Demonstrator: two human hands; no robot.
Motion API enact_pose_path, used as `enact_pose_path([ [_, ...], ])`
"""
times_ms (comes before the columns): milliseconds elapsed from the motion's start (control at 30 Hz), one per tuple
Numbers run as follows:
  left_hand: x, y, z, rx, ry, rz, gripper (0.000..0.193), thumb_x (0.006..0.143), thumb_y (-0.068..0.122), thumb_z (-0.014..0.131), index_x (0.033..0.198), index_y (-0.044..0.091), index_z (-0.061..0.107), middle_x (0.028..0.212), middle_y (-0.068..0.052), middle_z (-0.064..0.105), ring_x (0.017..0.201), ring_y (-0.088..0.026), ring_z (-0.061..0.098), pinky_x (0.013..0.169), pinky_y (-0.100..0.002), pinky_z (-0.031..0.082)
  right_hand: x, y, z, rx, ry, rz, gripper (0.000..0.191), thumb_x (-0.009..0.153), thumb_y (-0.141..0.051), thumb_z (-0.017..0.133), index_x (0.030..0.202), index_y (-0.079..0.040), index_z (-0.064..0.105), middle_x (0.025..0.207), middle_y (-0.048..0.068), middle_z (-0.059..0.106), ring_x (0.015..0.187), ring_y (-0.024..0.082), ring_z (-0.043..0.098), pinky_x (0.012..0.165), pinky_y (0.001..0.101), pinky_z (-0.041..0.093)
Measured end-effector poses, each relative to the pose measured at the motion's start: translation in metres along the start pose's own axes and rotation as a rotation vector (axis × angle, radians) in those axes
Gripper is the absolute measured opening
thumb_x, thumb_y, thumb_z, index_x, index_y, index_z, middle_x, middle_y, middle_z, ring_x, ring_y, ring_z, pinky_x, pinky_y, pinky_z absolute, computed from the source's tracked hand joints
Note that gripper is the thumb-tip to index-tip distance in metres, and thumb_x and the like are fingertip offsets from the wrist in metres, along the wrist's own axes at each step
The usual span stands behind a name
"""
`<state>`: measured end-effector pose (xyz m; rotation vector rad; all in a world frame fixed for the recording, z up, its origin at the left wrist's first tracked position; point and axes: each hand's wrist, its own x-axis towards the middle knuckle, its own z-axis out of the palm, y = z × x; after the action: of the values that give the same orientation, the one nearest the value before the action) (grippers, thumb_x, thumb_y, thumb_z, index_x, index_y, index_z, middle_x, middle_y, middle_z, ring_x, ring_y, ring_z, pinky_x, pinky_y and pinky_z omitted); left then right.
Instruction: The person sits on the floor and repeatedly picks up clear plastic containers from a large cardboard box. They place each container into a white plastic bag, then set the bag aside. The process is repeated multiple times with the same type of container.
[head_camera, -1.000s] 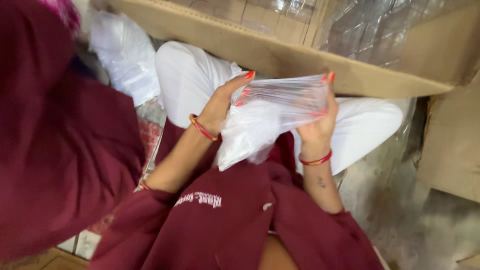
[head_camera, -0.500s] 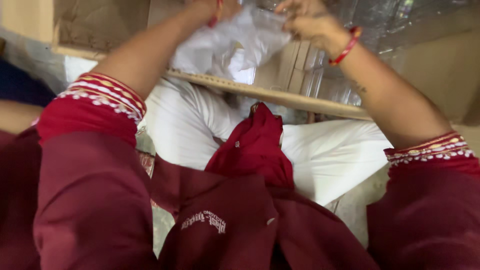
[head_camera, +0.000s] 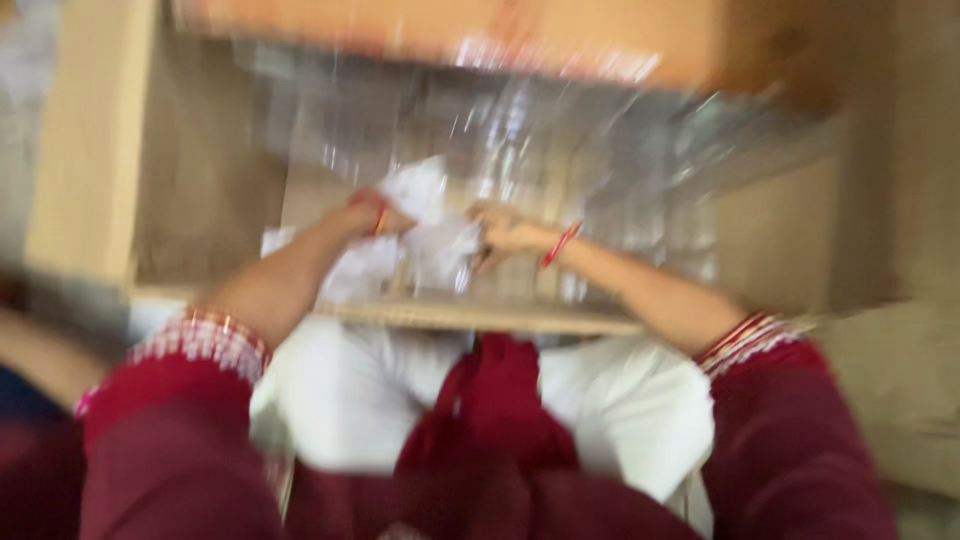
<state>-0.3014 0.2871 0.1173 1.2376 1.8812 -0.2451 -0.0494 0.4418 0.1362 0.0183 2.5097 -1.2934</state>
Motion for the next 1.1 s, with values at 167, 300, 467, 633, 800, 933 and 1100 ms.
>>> enact_pose_path([
  [167, -0.024, 0.025, -0.09, -0.391, 0.389, 0.156, 0.02, 0.099, 0.016, 0.065, 0.098, -0.003, 0.068, 0.077, -0.007, 0.06, 0.064, -0.013, 0.054, 0.059, -0.029, 0.042, -0.038, -0.106, -0.095, 0.77, 0.358, 0.238, 0.049, 0.096, -0.001, 0.047, 0.144, -0.001, 0.046, 0.117, 0.025, 0.063, 0.097, 0.03, 0.071, 0.085, 0.0378, 0.065],
  [300, -0.111, 0.051, -0.113, -0.755, 0.681, 0.421, 0.02, 0.098, 0.015, 0.066, 0.095, -0.004, 0.068, 0.072, -0.007, 0.059, 0.059, -0.012, 0.053, 0.055, -0.028, 0.041, -0.097, -0.213, -0.114, 0.405, 0.651, -0.258, 0.046, 0.094, 0.004, 0.05, 0.14, 0.001, 0.053, 0.129, 0.016, 0.066, 0.111, 0.02, 0.067, 0.093, 0.035, 0.058],
  [467, -0.266, 0.09, 0.0, -1.163, 0.825, 0.721, 0.02, 0.097, 0.014, 0.067, 0.09, -0.005, 0.068, 0.067, -0.007, 0.058, 0.054, -0.012, 0.052, 0.05, -0.028, 0.04, -0.174, -0.299, -0.037, 0.14, 0.916, -0.278, 0.03, 0.093, 0.002, 0.053, 0.118, 0.002, 0.071, 0.114, 0.013, 0.078, 0.106, 0.019, 0.071, 0.091, 0.0334, 0.058],
  [633, -0.35, 0.131, 0.085, -1.275, 1.066, 0.764, 0.023, 0.098, 0.014, 0.065, 0.086, -0.004, 0.073, 0.062, -0.004, 0.052, 0.053, -0.008, 0.046, 0.051, -0.025, 0.035, -0.184, -0.33, 0.026, -0.157, 1.215, -0.541, 0.015, 0.101, -0.019, 0.063, 0.109, -0.007, 0.068, 0.112, 0.012, 0.075, 0.104, 0.017, 0.067, 0.093, 0.0309, 0.055],
  [800, -0.369, 0.132, 0.115, -1.393, 1.129, 0.643, 0.025, 0.1, 0.019, 0.056, 0.101, -0.001, 0.072, 0.086, 0.002, 0.073, 0.074, -0.006, 0.063, 0.067, -0.024, 0.048, -0.145, -0.331, 0.095, 0.737, 0.989, -0.423, 0.033, 0.116, -0.027, 0.048, 0.129, 0.002, 0.056, 0.116, 0.009, 0.065, 0.109, 0.016, 0.059, 0.097, 0.0317, 0.048],
  [933, -0.374, 0.085, 0.137, -1.205, 1.036, 0.35, 0.029, 0.103, 0.022, 0.059, 0.101, -0.002, 0.075, 0.073, 0.004, 0.054, 0.063, -0.006, 0.044, 0.054, -0.027, 0.034, -0.137, -0.338, 0.144, 1.263, 0.551, -0.269, 0.031, 0.114, -0.027, 0.053, 0.121, 0.001, 0.064, 0.085, 0.004, 0.063, 0.068, 0.011, 0.059, 0.058, 0.0291, 0.049],
  [1100, -0.393, 0.026, 0.15, -1.074, 1.27, 0.129, 0.03, 0.105, 0.026, 0.058, 0.118, 0.009, 0.079, 0.066, 0.005, 0.046, 0.057, -0.008, 0.033, 0.053, -0.027, 0.027, -0.154, -0.344, 0.13, 0.413, 0.523, -0.248, 0.024, 0.105, -0.016, 0.059, 0.121, 0.0, 0.067, 0.107, 0.009, 0.072, 0.095, 0.015, 0.069, 0.082, 0.0308, 0.055],
])
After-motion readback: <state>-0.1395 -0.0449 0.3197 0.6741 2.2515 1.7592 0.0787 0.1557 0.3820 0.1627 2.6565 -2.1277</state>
